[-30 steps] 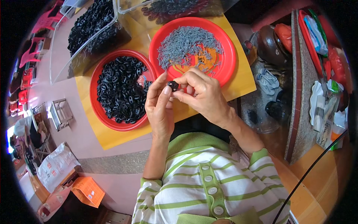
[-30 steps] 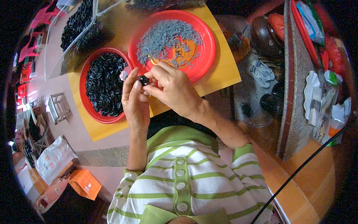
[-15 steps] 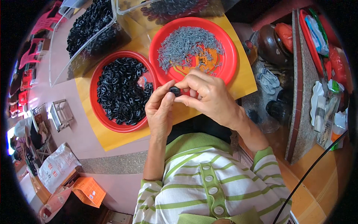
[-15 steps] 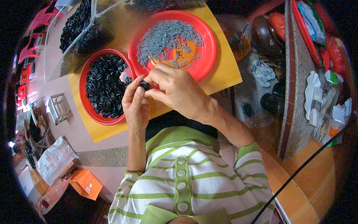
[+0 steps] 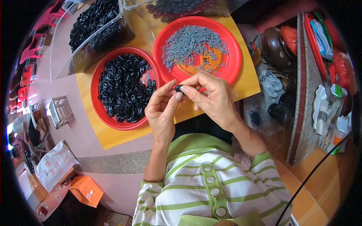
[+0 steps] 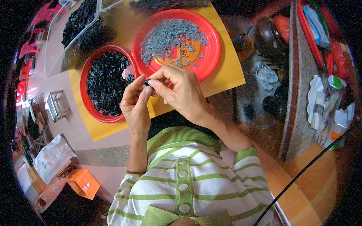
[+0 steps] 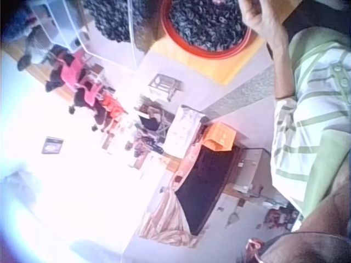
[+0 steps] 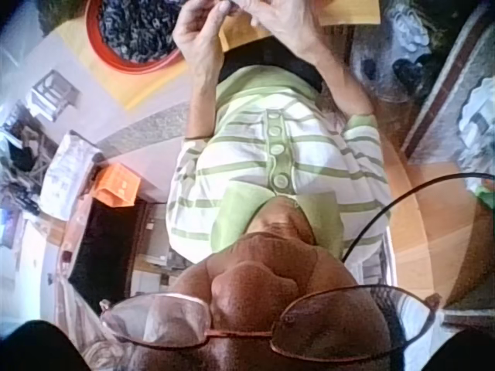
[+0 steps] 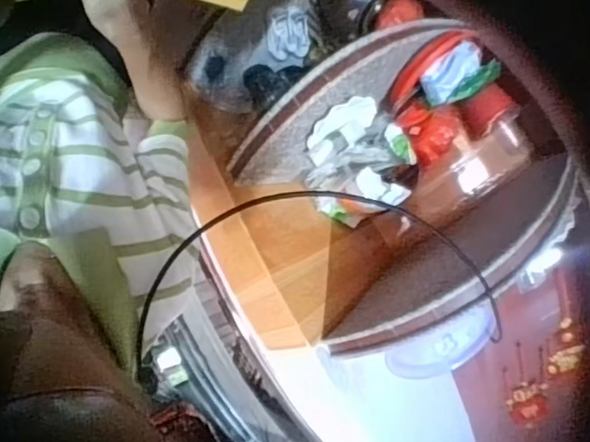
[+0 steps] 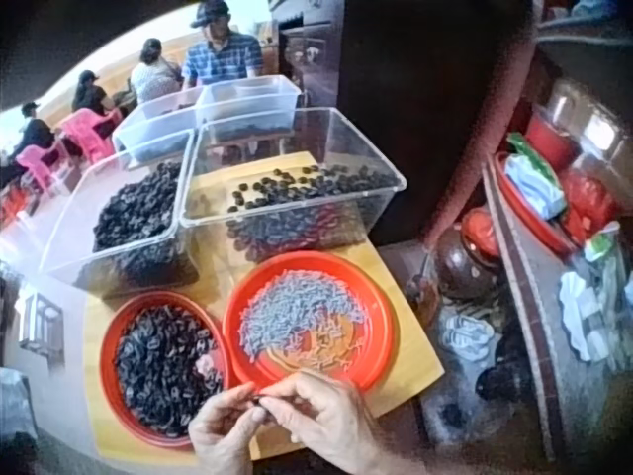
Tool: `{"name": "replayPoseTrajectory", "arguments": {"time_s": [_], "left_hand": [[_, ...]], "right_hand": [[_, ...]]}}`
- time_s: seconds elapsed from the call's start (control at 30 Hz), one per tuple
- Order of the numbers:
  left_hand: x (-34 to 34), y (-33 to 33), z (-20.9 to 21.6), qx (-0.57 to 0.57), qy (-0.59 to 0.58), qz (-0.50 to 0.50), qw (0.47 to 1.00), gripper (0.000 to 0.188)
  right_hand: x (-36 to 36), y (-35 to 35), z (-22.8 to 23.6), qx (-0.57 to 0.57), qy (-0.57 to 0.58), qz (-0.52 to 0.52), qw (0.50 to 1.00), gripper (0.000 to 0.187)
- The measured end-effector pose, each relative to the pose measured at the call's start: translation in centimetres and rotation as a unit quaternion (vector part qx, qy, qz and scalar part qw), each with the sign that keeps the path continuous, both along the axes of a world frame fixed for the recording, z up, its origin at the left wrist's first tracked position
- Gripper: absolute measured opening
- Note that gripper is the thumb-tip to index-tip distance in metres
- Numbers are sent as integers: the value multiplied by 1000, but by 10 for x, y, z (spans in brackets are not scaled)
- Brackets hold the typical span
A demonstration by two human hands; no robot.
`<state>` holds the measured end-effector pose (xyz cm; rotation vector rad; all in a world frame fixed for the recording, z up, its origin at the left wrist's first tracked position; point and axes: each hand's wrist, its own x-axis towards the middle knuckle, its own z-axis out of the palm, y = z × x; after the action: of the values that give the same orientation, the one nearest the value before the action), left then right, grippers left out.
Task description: The person repeatedly picks small black plastic lock bodies from a red bowl and inserts metal pins from a second red bowl, then places the assembled units into a clear plastic bin. The process is continuous and repetitive throughout the clip.
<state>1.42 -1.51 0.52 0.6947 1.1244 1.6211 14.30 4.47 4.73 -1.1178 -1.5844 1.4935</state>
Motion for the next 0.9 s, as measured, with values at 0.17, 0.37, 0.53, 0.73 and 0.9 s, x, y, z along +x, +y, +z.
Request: {"name": "replayPoseTrajectory", "arguments": {"time_s": [0.17, 0.37, 0.53, 0.73, 0.9], "left_hand": [[6, -1, 4, -12, 3, 25, 1000, 30], [5, -3, 12, -41, 39, 3, 998, 30], [4, -4, 14, 5, 260, 18, 965, 29], [4, 1, 11, -18, 0, 12, 1000, 32], [4, 0, 12, -27, 45, 15, 999, 33]], "right_hand": [[-2, -9, -12, -88, 108, -29, 990, 8], [2, -9, -15, -126, 159, -20, 979, 12], [4, -12, -13, -133, 149, -24, 980, 17], [0, -12, -17, -172, 211, -56, 961, 17], [2, -11, -24, -151, 192, -40, 969, 16]]}}
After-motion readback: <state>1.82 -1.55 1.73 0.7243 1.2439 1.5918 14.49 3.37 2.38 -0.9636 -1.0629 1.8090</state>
